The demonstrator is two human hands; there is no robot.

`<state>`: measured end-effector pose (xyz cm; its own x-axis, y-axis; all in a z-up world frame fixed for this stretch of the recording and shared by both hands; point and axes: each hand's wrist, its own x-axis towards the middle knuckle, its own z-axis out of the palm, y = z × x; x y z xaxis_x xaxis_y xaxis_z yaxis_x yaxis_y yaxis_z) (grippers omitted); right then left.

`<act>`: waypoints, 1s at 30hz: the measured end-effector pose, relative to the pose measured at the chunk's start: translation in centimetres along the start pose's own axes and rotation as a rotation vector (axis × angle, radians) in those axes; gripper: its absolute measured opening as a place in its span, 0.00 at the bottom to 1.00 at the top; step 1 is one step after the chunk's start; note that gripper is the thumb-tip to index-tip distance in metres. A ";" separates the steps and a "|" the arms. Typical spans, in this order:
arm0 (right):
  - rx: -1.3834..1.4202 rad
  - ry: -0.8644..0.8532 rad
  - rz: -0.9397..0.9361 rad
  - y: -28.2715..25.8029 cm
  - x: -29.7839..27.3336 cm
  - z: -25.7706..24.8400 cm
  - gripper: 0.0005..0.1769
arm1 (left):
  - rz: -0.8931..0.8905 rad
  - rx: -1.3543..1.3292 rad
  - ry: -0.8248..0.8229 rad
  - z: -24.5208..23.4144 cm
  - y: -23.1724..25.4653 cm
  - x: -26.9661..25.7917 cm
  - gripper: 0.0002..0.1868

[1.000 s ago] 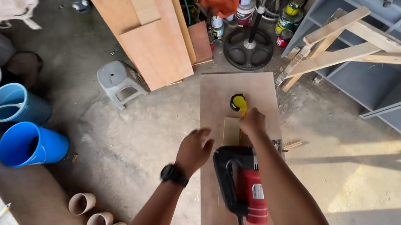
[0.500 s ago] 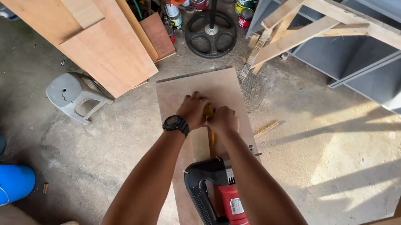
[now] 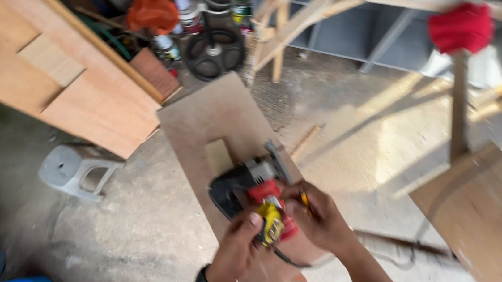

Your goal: Measuring a curved wooden piece with a tape measure and marking a straight wooden board with a pencil for layout.

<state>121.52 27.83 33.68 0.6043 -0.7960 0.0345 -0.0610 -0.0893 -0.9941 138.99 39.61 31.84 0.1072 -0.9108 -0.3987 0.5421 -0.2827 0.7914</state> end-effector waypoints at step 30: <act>0.095 1.005 0.626 1.5 -72.1 -30.2 0.34 | -0.382 0.569 -0.988 50.5 -43.7 -23.1 0.15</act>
<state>53.87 66.96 32.83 -0.4066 -0.8022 -0.4373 -0.0386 0.4933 -0.8690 70.79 57.77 29.87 -0.8005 -0.5058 -0.3214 -0.0727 -0.4503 0.8899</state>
